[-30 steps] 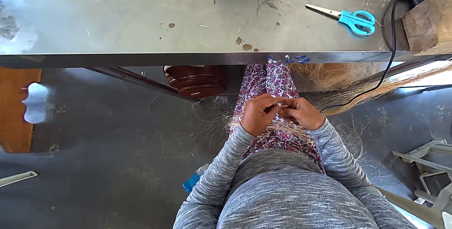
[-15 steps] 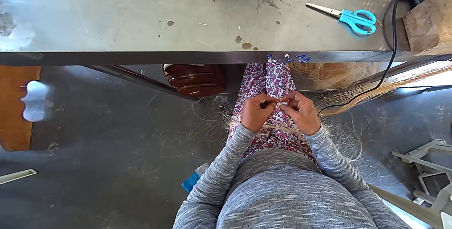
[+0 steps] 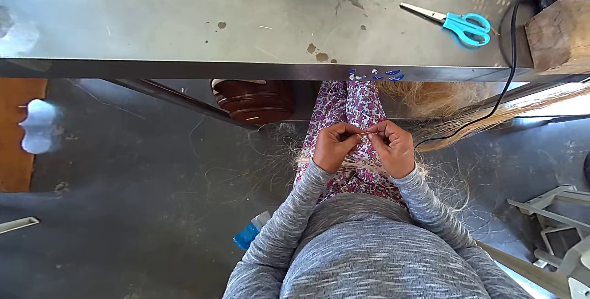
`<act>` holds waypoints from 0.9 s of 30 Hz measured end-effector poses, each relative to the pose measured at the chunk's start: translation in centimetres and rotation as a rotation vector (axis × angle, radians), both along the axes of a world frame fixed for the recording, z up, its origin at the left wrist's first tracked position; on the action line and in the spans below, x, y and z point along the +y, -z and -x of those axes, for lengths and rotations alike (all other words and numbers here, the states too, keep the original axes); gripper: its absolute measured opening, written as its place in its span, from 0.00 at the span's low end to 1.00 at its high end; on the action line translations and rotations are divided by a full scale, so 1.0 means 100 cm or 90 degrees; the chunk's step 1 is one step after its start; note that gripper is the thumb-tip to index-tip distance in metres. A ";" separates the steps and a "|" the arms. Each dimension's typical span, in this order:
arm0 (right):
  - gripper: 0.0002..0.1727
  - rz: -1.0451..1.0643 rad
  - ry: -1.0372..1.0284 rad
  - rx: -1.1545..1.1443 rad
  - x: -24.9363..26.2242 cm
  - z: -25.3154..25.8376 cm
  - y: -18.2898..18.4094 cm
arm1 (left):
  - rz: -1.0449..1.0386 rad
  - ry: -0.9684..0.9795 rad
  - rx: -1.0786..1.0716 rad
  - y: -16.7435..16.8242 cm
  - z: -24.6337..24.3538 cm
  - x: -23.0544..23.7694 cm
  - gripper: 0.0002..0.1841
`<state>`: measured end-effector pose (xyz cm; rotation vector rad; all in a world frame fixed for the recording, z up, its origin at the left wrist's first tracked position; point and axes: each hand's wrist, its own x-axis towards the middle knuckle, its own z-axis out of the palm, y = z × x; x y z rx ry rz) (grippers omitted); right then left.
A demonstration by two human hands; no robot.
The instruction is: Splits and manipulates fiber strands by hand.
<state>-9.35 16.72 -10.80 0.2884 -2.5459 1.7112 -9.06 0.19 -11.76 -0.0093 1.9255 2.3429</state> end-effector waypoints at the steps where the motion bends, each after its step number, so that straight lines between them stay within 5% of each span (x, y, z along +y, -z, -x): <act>1: 0.07 0.003 -0.003 0.001 0.000 0.001 0.000 | -0.010 0.005 -0.004 0.000 -0.001 0.000 0.08; 8: 0.06 0.106 -0.075 -0.059 -0.002 0.006 -0.006 | -0.232 0.109 -0.213 -0.008 0.001 -0.013 0.14; 13: 0.07 0.168 -0.096 -0.063 -0.009 0.011 0.008 | -0.355 0.021 -0.256 -0.002 -0.006 -0.007 0.16; 19: 0.08 0.064 -0.121 -0.009 -0.009 0.008 0.018 | -0.311 -0.092 -0.260 0.002 0.001 -0.011 0.15; 27: 0.09 0.067 -0.130 0.008 0.001 -0.003 0.006 | -0.210 -0.026 -0.156 0.004 0.000 -0.024 0.17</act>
